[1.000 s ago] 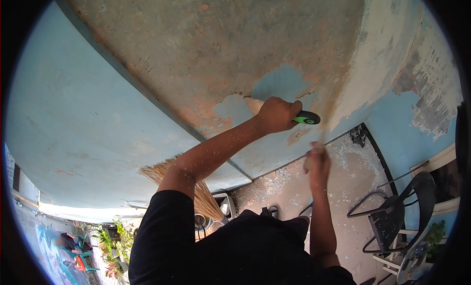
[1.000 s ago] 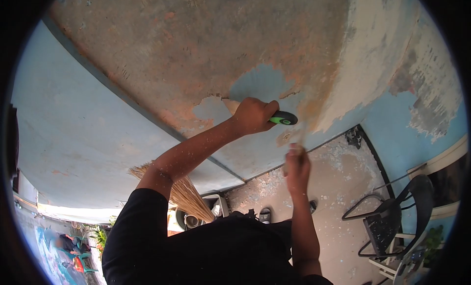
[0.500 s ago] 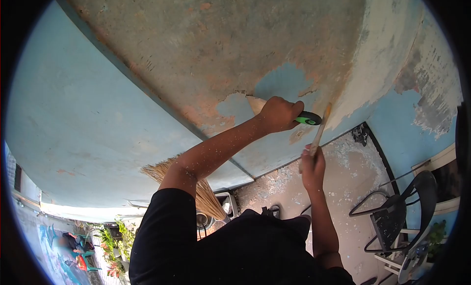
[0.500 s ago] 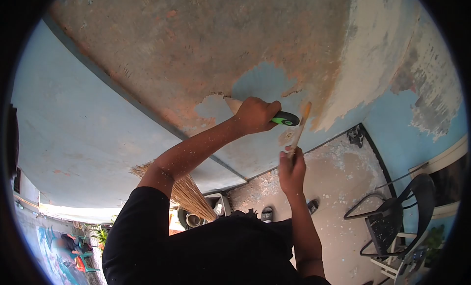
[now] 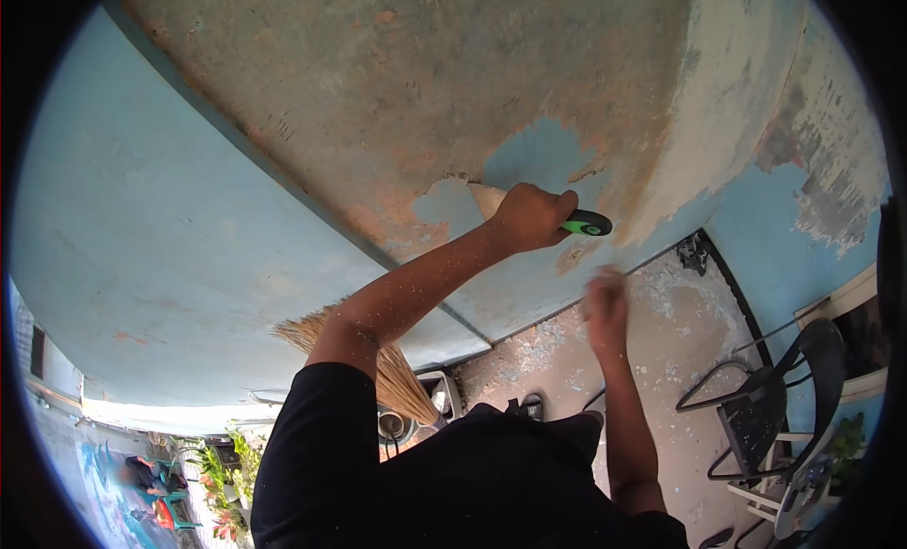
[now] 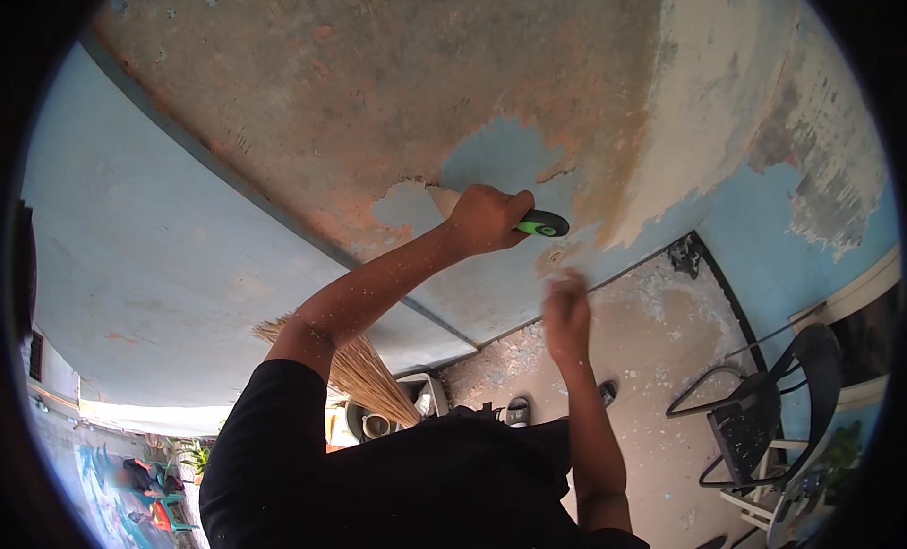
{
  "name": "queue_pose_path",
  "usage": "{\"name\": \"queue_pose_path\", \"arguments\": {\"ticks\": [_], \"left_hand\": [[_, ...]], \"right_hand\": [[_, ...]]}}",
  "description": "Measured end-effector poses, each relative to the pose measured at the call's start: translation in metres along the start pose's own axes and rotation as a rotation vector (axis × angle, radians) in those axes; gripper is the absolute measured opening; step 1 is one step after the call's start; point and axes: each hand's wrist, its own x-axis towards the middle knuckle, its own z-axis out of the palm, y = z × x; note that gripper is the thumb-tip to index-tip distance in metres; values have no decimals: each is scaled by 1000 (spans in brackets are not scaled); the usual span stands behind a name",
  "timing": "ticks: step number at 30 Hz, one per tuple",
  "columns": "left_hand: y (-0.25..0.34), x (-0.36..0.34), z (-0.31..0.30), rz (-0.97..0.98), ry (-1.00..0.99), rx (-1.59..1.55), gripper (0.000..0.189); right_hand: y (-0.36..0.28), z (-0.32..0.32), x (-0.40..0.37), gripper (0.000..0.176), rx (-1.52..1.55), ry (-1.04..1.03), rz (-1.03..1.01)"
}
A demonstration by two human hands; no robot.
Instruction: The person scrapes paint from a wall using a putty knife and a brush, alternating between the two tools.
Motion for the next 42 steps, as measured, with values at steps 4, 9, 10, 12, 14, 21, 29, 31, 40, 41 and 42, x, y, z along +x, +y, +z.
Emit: {"name": "queue_pose_path", "arguments": {"ticks": [4,9,10,12,14,21,29,31,40,41,42], "left_hand": [[3,1,-8,-6,-11,0,28],[6,-2,-12,-6,-46,-18,26],[6,-1,-11,-2,-44,-23,26],[6,3,-9,-61,-23,-16,26],[6,6,-5,-76,-39,-16,26],[4,11,0,-140,-77,33,25],[5,7,1,-110,-37,33,26],[0,15,-2,-116,-4,34,25],[4,8,-4,-104,-14,15,27],[4,7,-2,-105,-27,18,27],[3,11,-2,-98,-27,28,27]], "right_hand": [[-84,-44,22,43,954,692,227],[-68,-59,13,52,949,702,300],[-70,-47,5,52,945,708,297],[-70,-29,-12,46,695,390,315],[-72,-35,-19,41,629,-25,255],[-58,-47,-13,37,901,668,167],[-61,-17,-4,28,75,51,-42],[-61,-24,12,24,174,32,-39],[-23,-16,30,34,-230,136,-228],[-1,-11,23,33,-386,213,-336],[8,-9,23,33,-544,298,-456]]}}
